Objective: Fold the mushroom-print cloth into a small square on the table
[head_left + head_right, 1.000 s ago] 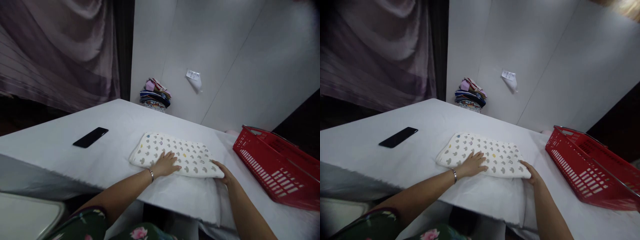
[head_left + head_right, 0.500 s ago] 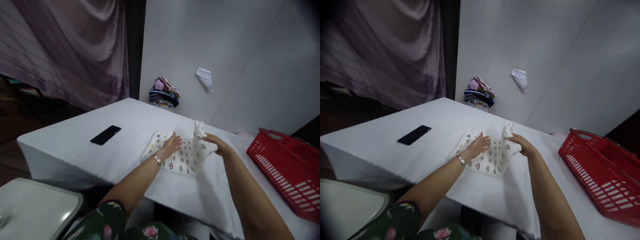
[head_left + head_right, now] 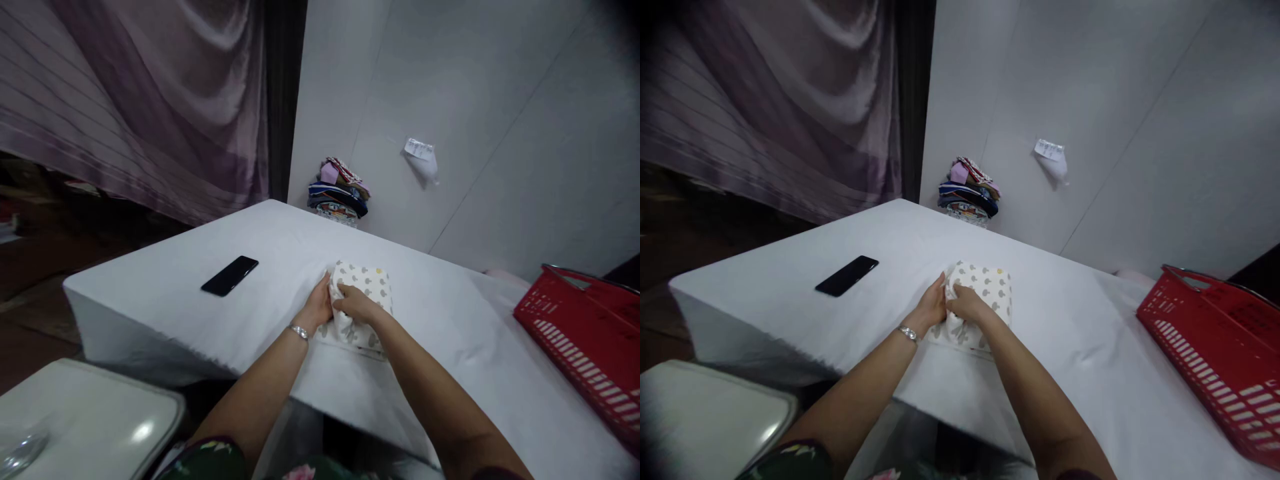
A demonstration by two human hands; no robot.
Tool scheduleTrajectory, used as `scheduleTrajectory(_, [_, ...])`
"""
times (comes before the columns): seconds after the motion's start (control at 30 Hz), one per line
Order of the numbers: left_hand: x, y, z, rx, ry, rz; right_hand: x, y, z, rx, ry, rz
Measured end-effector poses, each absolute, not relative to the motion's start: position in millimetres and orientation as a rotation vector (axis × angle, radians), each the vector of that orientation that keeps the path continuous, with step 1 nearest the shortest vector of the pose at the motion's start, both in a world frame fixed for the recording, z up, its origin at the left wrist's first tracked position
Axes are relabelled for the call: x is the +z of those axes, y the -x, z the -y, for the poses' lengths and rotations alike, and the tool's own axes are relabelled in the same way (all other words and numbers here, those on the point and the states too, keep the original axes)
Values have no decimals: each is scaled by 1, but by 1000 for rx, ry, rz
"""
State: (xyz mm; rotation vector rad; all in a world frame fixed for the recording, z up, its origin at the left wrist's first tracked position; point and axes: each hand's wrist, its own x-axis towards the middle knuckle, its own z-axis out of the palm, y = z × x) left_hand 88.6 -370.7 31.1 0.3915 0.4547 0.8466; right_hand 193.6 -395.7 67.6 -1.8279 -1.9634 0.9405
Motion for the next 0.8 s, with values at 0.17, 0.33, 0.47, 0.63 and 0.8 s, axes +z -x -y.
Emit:
scheduleTrajectory(0.17, [27,-71,359,757,-358,-529,61,-186,398,1195,1700,1838])
scheduleTrajectory(0.33, [14,-62,359,598,-605,-620,47,-188,408,1279,1558,1715])
scheduleTrajectory(0.47, [8,-69,360,809,-955,-868,32,-193,413,1217,1409,1654])
scheduleTrajectory(0.63, [0,-69,354,1018,-1073,-1110,15,-189,417,1087,1376,1679])
scheduleTrajectory(0.8, [4,-68,339,982,-1275,-1306,33,-202,439,778,1327,1876])
